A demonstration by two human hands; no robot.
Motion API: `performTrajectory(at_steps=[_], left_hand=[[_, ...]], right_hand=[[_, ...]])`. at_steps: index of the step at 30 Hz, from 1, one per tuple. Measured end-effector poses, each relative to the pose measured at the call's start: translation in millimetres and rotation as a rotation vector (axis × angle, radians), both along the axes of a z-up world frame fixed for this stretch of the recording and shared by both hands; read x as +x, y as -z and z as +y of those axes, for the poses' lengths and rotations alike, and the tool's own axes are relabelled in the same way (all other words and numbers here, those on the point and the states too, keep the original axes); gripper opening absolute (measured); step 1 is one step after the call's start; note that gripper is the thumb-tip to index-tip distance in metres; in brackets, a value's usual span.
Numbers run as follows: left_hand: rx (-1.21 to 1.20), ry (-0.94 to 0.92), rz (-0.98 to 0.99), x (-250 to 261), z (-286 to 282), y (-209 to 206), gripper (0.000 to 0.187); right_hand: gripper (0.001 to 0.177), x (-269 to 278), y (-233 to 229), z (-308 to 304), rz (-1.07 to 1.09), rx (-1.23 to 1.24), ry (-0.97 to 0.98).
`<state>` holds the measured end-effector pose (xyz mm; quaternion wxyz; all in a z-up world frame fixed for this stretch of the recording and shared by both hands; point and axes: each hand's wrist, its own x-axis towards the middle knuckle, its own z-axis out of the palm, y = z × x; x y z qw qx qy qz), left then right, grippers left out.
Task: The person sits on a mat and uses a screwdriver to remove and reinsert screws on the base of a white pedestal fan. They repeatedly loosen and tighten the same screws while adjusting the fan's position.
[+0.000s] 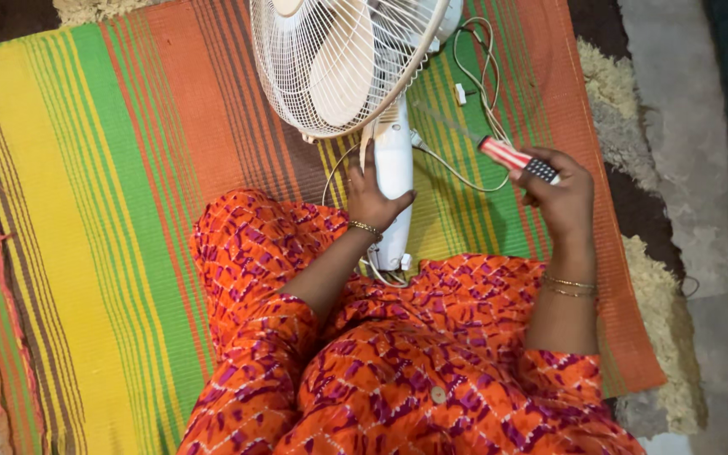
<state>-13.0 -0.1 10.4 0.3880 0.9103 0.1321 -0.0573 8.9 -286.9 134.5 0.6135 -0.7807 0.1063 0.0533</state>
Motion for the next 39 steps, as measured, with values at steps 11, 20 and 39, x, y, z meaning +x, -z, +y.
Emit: performTrajectory(at_steps=[11, 20, 39], left_hand=[[0.014, 0.005, -0.006, -1, -1, -3, 0.132], [0.017, 0.016, -0.023, -1, 0, -3, 0.131], [0.037, 0.058, 0.047, 2, 2, 0, 0.131]], right_hand=[[0.032, 53, -66, 25, 0.220, -0.405, -0.269], [0.036, 132, -40, 7, 0.660, -0.184, -0.481], [0.032, 156, 2, -15, 0.886, -0.050, -0.380]])
